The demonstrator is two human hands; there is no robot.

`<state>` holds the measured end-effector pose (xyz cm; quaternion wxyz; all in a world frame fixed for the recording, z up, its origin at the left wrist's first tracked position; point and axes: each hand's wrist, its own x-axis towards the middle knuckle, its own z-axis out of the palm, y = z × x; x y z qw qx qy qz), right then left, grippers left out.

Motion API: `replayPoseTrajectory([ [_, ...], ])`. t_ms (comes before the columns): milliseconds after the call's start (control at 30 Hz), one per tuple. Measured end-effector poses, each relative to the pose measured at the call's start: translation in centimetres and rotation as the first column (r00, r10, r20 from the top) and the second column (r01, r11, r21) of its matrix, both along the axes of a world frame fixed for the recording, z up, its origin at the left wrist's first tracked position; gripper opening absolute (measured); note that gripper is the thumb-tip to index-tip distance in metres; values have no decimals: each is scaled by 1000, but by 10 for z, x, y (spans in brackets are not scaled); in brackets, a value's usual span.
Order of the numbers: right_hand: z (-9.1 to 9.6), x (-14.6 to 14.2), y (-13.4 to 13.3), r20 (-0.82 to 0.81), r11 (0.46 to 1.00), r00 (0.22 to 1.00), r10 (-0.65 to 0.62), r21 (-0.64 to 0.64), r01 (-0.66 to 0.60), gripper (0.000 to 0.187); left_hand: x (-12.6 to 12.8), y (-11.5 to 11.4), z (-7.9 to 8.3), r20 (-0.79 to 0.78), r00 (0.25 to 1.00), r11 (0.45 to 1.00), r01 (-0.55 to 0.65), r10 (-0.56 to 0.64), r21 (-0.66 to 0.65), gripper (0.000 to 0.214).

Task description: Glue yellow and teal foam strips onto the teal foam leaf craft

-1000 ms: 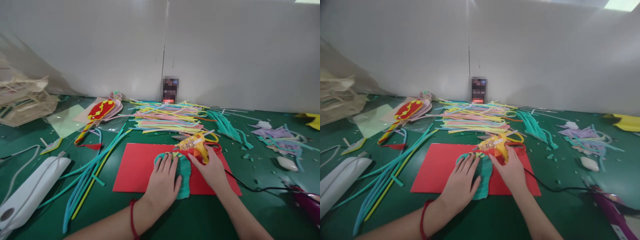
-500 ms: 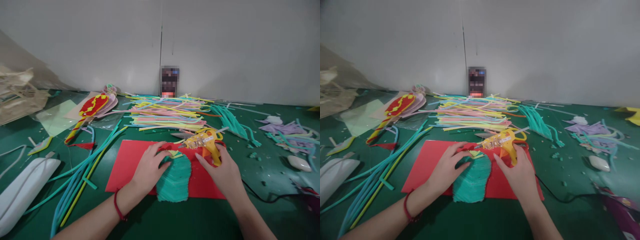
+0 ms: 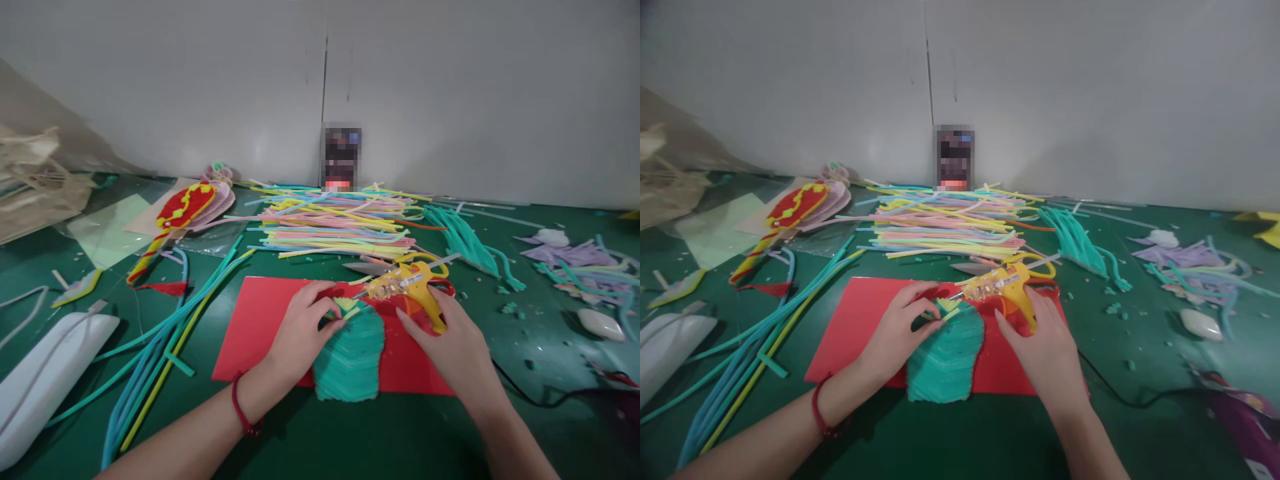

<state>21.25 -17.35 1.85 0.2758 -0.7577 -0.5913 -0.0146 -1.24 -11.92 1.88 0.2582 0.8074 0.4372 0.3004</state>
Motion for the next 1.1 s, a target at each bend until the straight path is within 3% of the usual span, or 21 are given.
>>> replayPoseTrajectory([
  [267,-1,5,-1,64,998,996,67,-7,-67,54,-2,1,-1,41,999,999,22,-21,-30,12],
  [1100,-4,6,-2,127,987,981,148,44,-155,46,0,-1,0,-20,1000,999,0,-1,-46,15],
])
